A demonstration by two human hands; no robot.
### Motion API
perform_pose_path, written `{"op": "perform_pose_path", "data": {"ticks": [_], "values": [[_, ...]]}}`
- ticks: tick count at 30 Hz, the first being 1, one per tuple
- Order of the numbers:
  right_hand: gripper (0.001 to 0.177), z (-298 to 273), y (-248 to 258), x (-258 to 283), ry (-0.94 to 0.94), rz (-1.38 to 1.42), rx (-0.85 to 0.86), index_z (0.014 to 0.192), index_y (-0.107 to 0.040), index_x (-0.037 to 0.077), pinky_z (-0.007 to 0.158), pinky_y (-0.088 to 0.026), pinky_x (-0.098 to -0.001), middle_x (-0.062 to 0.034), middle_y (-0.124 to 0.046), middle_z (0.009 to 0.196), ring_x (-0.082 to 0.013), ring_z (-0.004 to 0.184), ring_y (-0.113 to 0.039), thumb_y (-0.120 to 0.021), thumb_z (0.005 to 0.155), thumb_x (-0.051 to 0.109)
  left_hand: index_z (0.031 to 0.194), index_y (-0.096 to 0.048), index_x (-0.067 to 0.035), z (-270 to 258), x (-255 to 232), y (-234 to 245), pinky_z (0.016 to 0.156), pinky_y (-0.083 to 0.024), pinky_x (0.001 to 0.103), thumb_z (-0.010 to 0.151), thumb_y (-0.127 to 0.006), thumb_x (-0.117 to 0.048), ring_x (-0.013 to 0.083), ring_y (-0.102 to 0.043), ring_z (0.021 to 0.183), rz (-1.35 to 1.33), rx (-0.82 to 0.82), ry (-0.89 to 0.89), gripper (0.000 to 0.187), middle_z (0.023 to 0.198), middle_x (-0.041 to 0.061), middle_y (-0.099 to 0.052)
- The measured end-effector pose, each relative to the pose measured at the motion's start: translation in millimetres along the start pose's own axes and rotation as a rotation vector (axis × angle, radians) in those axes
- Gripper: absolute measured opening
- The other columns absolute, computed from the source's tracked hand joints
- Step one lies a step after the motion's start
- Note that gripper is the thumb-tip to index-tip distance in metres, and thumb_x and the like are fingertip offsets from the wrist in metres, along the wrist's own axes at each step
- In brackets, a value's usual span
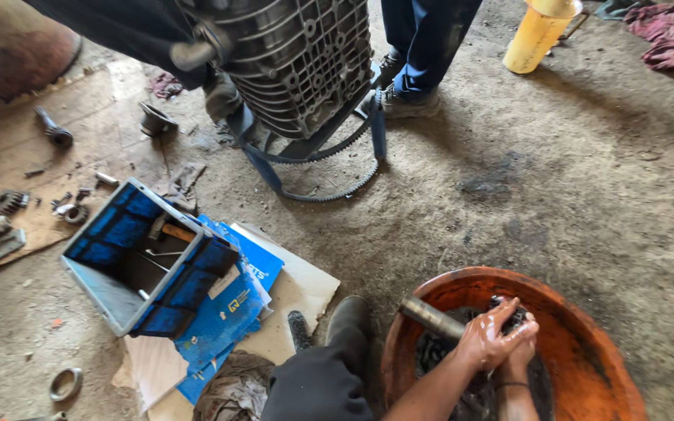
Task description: The person scrubs a cylindrical metal engine part and a flat circular metal part in a basin of dark liquid, then wipes them with a cloth. The person handles the parts by hand, repeatedly submerging and rubbing them, and finishes by wiping the surfaces.
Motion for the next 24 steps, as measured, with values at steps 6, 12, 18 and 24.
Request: {"op": "perform_pose_path", "data": {"ticks": [6, 12, 18, 24], "values": [[0.044, -2, 1, -29, 0.28, -0.908, -0.044, 0.133, -0.057, 0.0, 0.091, -0.05, -0.0522, -0.0244, -0.065, 0.125, -0.042, 0.113, -0.063, -0.055, 0.105, 0.034, 0.151, -0.054, -0.001, 4, 9, 6, 0.124, -0.036, 0.041, 0.094, -0.062, -0.064, 0.0369, -0.046, 0.149, -0.016, -0.061, -0.148, 0.085, 0.157, 0.026, -0.049], [0.043, -16, 7, -29, 0.109, -0.913, -0.007, 0.134, -0.057, 0.003, 0.087, -0.049, -0.0561, -0.0279, -0.067, 0.121, -0.0482, 0.112, -0.064, -0.052, 0.104, 0.034, 0.148, -0.058, -0.002, 5, -1, 6, 0.122, -0.038, 0.041, 0.093, -0.062, -0.062, 0.0361, -0.049, 0.147, -0.002, -0.033, -0.116, 0.081, 0.155, 0.024, -0.054], [0.044, -50, 10, -34, 0.08, -0.88, 0.034, 0.139, -0.053, 0.003, 0.089, -0.048, -0.0589, -0.0312, -0.066, 0.121, -0.0526, 0.112, -0.061, -0.048, 0.105, 0.032, 0.144, -0.059, -0.004, 7, 0, 13, 0.112, -0.046, 0.039, 0.088, -0.065, -0.057, 0.0323, -0.058, 0.137, -0.117, -0.007, -0.005, 0.078, 0.147, 0.021, -0.059], [0.063, -77, 1, -22, 0.298, -1.094, 0.286, 0.149, -0.048, 0.009, 0.082, -0.053, -0.0569, -0.0302, -0.065, 0.123, -0.0526, 0.1, -0.064, -0.051, 0.089, 0.028, 0.142, -0.062, -0.001, 5, -11, 12, 0.117, -0.043, 0.04, 0.093, -0.067, -0.055, 0.0333, -0.056, 0.141, -0.04, -0.037, -0.122, 0.073, 0.148, 0.022, -0.06]]}}
Point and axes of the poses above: each hand's wrist, its own z-axis towards the middle knuckle, its own y-axis out of the back of the hand, x = y × z, the point moved 10 cm from there along z, towards the middle knuckle
